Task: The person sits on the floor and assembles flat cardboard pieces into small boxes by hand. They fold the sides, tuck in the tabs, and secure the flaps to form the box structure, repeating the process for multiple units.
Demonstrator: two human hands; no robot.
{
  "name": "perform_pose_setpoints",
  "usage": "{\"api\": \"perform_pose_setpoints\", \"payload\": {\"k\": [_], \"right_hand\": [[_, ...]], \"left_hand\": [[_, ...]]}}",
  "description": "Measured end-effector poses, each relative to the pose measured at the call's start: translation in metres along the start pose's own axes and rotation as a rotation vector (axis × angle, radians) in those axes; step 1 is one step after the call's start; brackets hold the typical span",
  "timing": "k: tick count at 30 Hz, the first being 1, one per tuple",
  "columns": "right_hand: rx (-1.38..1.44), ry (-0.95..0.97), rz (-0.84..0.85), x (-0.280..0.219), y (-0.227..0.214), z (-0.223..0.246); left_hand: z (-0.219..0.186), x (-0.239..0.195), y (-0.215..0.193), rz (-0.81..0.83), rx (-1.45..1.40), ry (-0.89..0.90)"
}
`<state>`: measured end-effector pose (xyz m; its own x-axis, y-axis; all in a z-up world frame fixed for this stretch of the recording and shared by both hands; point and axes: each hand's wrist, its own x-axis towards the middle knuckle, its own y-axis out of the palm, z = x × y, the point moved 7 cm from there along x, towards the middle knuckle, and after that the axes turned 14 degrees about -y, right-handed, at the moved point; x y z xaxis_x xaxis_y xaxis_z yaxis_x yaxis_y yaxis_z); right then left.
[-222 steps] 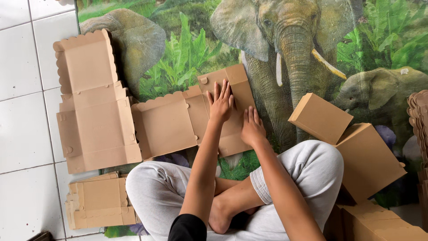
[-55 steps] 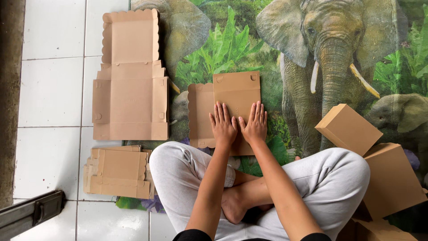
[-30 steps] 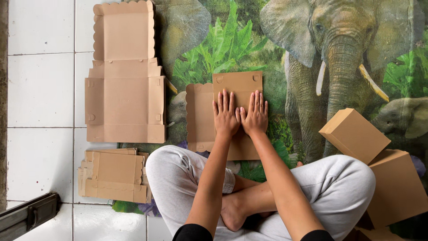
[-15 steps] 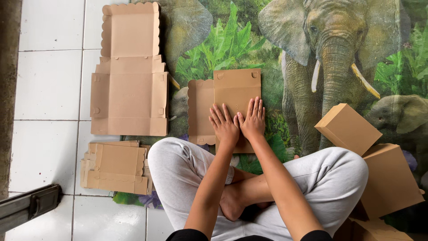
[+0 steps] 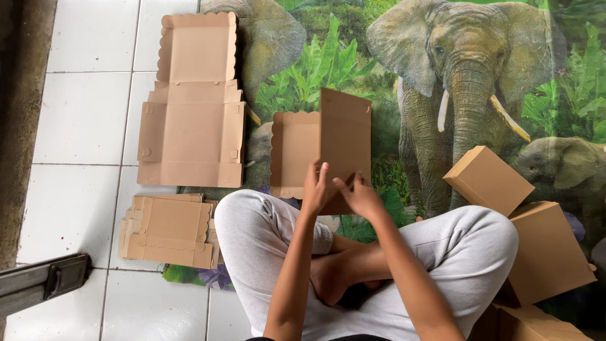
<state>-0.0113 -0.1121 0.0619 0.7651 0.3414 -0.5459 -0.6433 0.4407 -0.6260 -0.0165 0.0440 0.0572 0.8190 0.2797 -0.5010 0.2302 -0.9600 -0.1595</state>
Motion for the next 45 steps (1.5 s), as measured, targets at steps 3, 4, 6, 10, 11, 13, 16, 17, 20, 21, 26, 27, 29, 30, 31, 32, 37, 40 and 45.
{"api": "perform_pose_setpoints", "payload": {"k": [3,4,6,10,11,13,16,17,20,21,26,27,29,30,31,32,37,40,45], "right_hand": [[0.401,-0.137,-0.095,-0.059,-0.061,0.069],[0.398,-0.138,-0.094,-0.066,-0.069,0.066],[0.677,-0.243,-0.317,-0.080,-0.100,0.063],[0.426,-0.131,-0.437,-0.063,-0.128,-0.024],[0.215,-0.035,-0.475,-0.046,-0.128,-0.072],[0.005,0.059,-0.509,-0.018,-0.126,-0.145],[0.031,0.163,-0.526,0.001,-0.118,-0.206],[0.054,0.181,-0.526,0.002,-0.115,-0.208],[0.088,0.194,-0.534,0.004,-0.112,-0.205],[0.096,0.189,-0.539,0.003,-0.112,-0.202],[0.104,0.151,-0.536,0.000,-0.103,-0.180],[0.069,0.142,-0.552,-0.001,-0.103,-0.173],[0.078,0.153,-0.529,-0.008,-0.107,-0.160],[0.088,0.165,-0.509,-0.012,-0.109,-0.154],[0.090,0.166,-0.507,-0.011,-0.108,-0.153],[0.080,0.167,-0.507,-0.011,-0.108,-0.152],[0.074,0.181,-0.508,-0.015,-0.108,-0.147],[0.064,0.186,-0.497,-0.015,-0.109,-0.144],[0.061,0.184,-0.499,-0.013,-0.111,-0.139]], "left_hand": [[-0.042,-0.044,0.023,0.429,-0.041,0.108],[-0.058,-0.054,0.017,0.428,-0.044,0.108],[-0.089,-0.082,0.023,0.646,0.181,0.119],[-0.027,0.002,-0.012,0.308,0.598,0.222],[-0.008,0.030,-0.037,0.038,0.895,0.156],[0.026,0.074,-0.074,-0.245,1.181,0.086],[0.096,0.134,-0.113,-0.355,1.066,-0.209],[0.122,0.156,-0.112,-0.290,1.021,-0.256],[0.115,0.150,-0.101,-0.240,0.995,-0.302],[0.099,0.137,-0.097,-0.255,1.011,-0.306],[0.044,0.106,-0.084,-0.342,1.088,-0.198],[0.040,0.106,-0.080,-0.330,1.142,-0.175],[0.037,0.092,-0.069,-0.282,1.177,-0.154],[0.035,0.086,-0.061,-0.232,1.212,-0.130],[0.032,0.087,-0.061,-0.231,1.214,-0.132],[0.030,0.088,-0.061,-0.216,1.175,-0.131],[0.008,0.101,-0.062,-0.204,1.103,-0.138],[0.001,0.119,-0.063,-0.213,1.125,-0.147],[-0.020,0.142,-0.068,-0.178,1.199,-0.175]]}}
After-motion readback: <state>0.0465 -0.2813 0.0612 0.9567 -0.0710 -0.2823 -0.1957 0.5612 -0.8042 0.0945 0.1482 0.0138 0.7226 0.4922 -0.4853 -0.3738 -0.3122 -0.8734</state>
